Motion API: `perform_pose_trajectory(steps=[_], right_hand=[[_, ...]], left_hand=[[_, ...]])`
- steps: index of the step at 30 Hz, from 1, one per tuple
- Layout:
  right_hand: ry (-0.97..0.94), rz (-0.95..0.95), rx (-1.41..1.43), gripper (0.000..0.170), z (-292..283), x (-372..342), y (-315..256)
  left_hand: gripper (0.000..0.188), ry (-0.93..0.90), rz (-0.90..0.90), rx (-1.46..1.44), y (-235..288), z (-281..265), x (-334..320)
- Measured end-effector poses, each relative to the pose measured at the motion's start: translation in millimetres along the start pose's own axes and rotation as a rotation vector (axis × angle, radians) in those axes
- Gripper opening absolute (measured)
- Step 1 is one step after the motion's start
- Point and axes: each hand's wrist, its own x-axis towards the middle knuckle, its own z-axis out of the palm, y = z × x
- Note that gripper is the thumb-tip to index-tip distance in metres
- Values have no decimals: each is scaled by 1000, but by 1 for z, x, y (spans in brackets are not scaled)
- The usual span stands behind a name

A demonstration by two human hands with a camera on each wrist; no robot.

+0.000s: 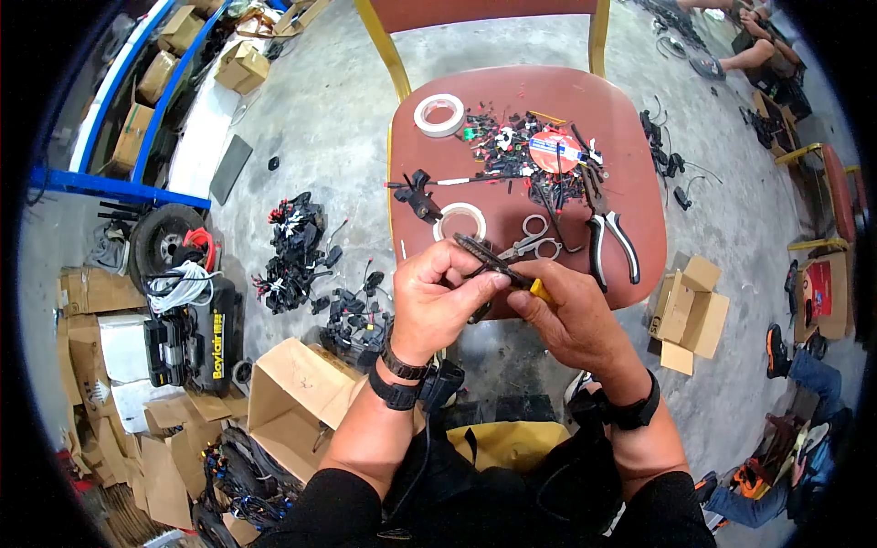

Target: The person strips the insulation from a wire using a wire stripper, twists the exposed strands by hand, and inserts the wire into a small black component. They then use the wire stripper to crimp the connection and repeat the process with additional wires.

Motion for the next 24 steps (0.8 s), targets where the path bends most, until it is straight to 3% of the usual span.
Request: perform_pose_trajectory(steps=[14, 19, 24], right_hand=[[-89, 147, 103, 23, -19, 10, -6], [-91, 122, 141, 22, -20, 11, -2], [-96, 155, 245, 21, -22, 13, -8]], left_hand=[[19, -13, 160, -54, 5, 7, 18], [19, -4, 243, -55, 1, 9, 22], [27, 22, 248, -75, -6, 9, 23]])
